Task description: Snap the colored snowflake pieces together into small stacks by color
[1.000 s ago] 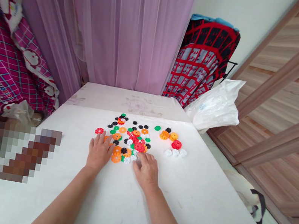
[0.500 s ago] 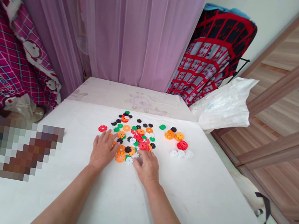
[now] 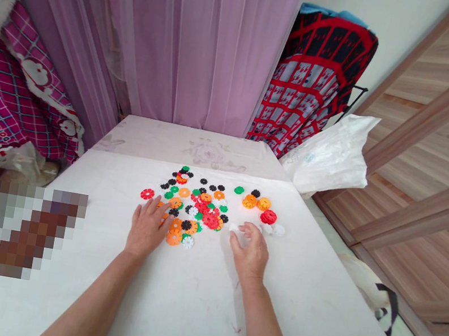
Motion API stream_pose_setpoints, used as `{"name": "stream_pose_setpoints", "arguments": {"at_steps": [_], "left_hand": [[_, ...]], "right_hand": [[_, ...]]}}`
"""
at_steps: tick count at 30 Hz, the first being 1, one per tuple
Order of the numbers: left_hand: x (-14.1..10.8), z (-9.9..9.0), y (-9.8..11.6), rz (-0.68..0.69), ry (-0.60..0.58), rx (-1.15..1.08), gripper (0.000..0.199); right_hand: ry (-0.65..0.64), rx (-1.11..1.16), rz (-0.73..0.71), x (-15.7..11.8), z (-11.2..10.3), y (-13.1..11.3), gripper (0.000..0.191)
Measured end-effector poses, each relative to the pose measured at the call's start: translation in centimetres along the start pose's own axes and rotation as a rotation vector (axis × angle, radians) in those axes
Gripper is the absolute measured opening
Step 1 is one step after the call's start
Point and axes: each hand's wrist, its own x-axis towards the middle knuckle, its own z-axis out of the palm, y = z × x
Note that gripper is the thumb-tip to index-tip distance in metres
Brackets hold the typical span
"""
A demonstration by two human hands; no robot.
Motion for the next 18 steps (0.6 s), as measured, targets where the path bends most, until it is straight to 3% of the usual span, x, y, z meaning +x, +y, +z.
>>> {"name": "stream_pose_setpoints", "arguments": {"at_steps": [3,6,18], "left_hand": [[0.0,0.0,-0.1,0.008,0.014,-0.002,0.045],[0.0,0.1,-0.2,0.013,0.025,-0.006,0.045],[0.0,0.0,-0.1,0.015,0.014,0.02,0.044]], "right_hand": [[0.101,-0.087,0.092,1.6,-1.6,2.5,0.034],[0.123,-0.157,0.118,2.1,-2.3,4.0,0.036],[0.106,-0.235,0.104,1.9,-1.7,4.4,0.031]]}}
